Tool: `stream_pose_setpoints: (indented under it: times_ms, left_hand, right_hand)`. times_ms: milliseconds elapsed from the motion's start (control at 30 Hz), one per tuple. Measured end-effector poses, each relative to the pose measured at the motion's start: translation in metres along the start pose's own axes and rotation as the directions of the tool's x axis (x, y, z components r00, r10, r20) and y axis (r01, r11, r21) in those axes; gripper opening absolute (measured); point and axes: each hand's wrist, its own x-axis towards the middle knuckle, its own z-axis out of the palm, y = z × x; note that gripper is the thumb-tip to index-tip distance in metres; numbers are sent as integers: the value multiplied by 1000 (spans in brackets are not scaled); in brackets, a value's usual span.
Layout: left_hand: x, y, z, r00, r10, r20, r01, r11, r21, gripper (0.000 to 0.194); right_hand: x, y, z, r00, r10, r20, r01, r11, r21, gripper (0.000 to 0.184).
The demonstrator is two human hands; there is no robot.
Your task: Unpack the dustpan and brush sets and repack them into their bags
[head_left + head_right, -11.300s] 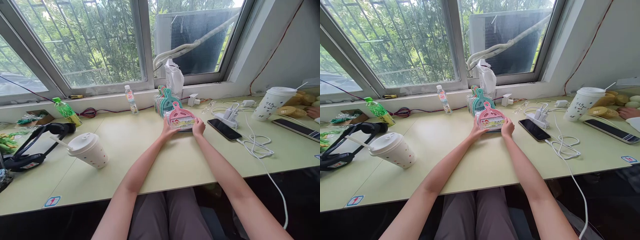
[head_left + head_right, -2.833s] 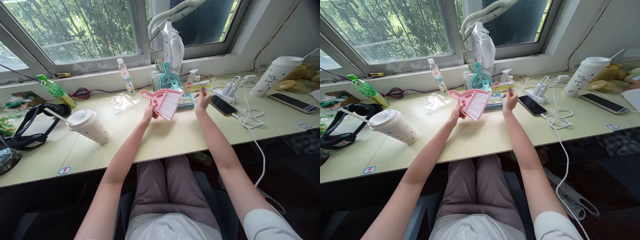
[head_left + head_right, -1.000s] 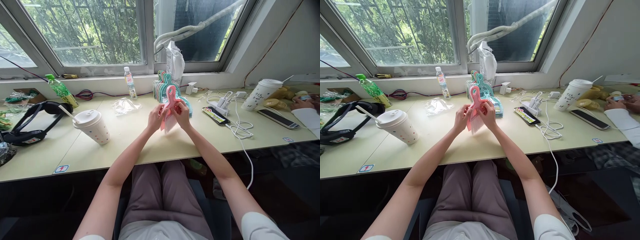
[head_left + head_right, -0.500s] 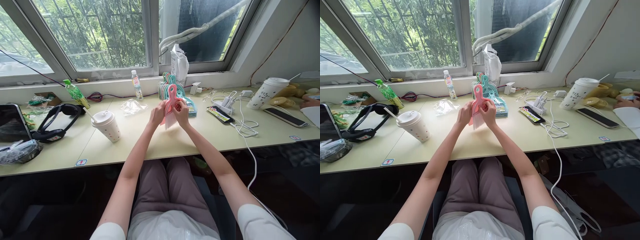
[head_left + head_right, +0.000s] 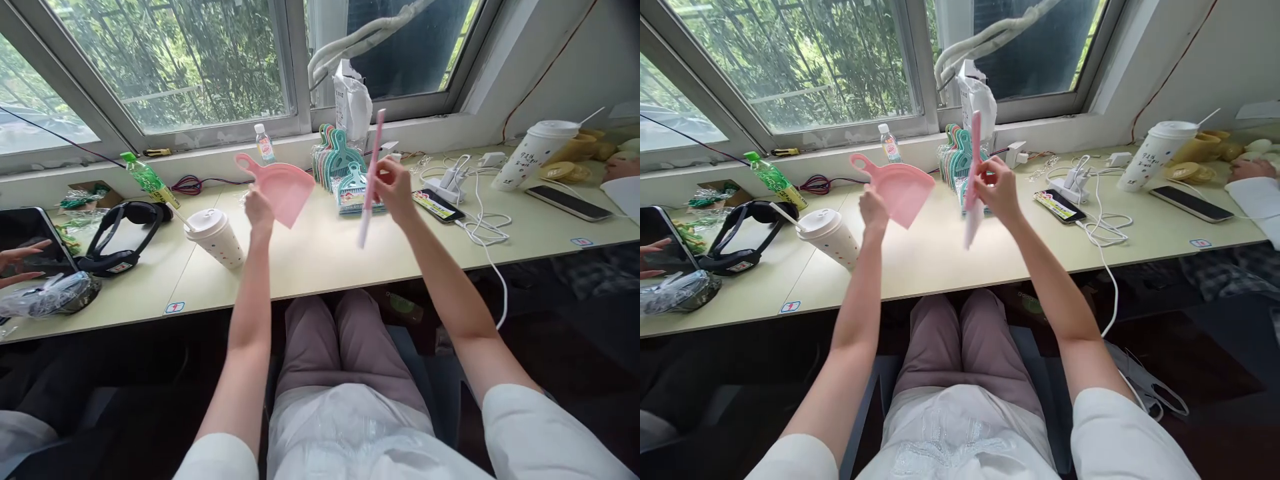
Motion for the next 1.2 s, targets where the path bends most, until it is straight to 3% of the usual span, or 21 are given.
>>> stream_pose_setpoints:
  times_ms: [33, 100, 167, 233, 333, 433, 533, 700, 867, 967, 1033, 1100, 1167, 1200]
  left_hand:
    - [6, -8, -10, 996, 27, -80, -20, 996, 88, 28]
    - [10, -23, -20, 992, 106, -64, -93, 980, 177, 27]
    - [4, -36, -16, 989, 144, 44, -150, 964, 218, 25]
    - [-6, -48, -3, 982, 98, 159, -132, 966, 222, 23]
    - [-21, -63, 15, 931, -101, 350, 34, 981, 194, 24]
    - [-27, -72, 23, 870, -146, 472, 58, 979, 195, 35]
    - [-28, -76, 24, 908, -28, 417, -92, 960, 265, 49]
    - [-26, -86, 27, 956, 22, 291, -172, 847, 503, 57]
    - [-27, -94, 32, 937, 71, 342, -246, 829, 502, 56]
    - [-37, -90, 38, 898, 138, 417, -347, 805, 481, 46]
    - [-46, -85, 42, 859, 200, 470, -423, 795, 434, 45]
    - [-54, -80, 44, 791, 292, 538, -513, 795, 323, 45]
    - [-60, -77, 42, 729, 392, 561, -581, 787, 206, 37]
    - [-61, -77, 40, 720, 436, 539, -601, 780, 173, 32]
  right_hand:
    - [0, -8, -20, 997, 47, 64, -52, 997, 66, 21]
    - [0, -16, -57, 956, 154, 252, -177, 981, 74, 25]
    - [1, -12, -83, 882, 267, 389, -258, 963, -74, 22]
    - [1, 3, -93, 825, 394, 405, -305, 914, -269, 16]
    - [-9, 37, -82, 790, 529, 310, -343, 800, -493, 20]
    - [-24, 64, -61, 744, 581, 329, -162, 636, -755, 20]
    - [-34, 76, -48, 739, 589, 327, 15, 471, -882, 14]
    - [-34, 78, -47, 722, 630, 286, 75, 339, -938, 38]
    - [-34, 83, -48, 698, 649, 303, 81, 348, -934, 30]
    - [-32, 78, -43, 719, 601, 350, 79, 430, -900, 28]
    - [-29, 71, -33, 747, 541, 387, 80, 505, -859, 28]
    - [-26, 63, -16, 777, 468, 422, 102, 567, -817, 29]
    - [-24, 57, 7, 782, 408, 471, 156, 603, -782, 30]
    - [-23, 54, 19, 772, 391, 502, 189, 611, -768, 30]
